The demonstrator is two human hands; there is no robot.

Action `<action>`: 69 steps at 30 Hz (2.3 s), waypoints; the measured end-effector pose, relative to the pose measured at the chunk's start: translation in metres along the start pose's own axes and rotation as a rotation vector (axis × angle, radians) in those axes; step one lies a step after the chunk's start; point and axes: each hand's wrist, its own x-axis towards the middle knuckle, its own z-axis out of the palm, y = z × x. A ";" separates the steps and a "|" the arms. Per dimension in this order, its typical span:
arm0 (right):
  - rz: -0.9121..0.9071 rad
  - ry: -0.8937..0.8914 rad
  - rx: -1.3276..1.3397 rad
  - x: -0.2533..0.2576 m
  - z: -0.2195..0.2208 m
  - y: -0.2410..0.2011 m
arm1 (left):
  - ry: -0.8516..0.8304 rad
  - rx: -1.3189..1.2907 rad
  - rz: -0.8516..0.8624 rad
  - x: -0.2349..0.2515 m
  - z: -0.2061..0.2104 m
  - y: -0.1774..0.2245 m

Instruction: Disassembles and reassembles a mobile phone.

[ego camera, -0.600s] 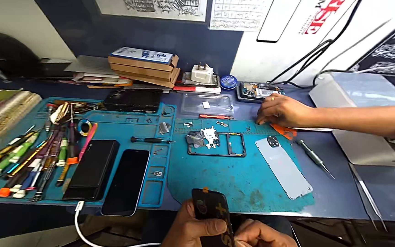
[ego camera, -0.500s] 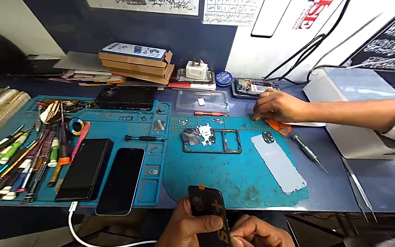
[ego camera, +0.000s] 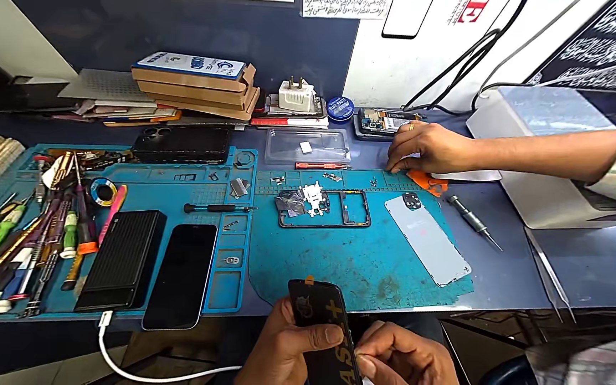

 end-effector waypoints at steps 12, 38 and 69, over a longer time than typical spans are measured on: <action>0.000 0.001 -0.013 0.000 0.002 0.001 | 0.025 0.006 0.011 -0.002 0.000 0.000; -0.052 0.172 -0.270 0.000 0.019 0.014 | 0.442 0.002 0.212 0.016 0.033 0.008; -0.825 0.165 -1.181 0.058 -0.062 0.038 | 0.357 0.937 0.674 -0.006 -0.020 0.024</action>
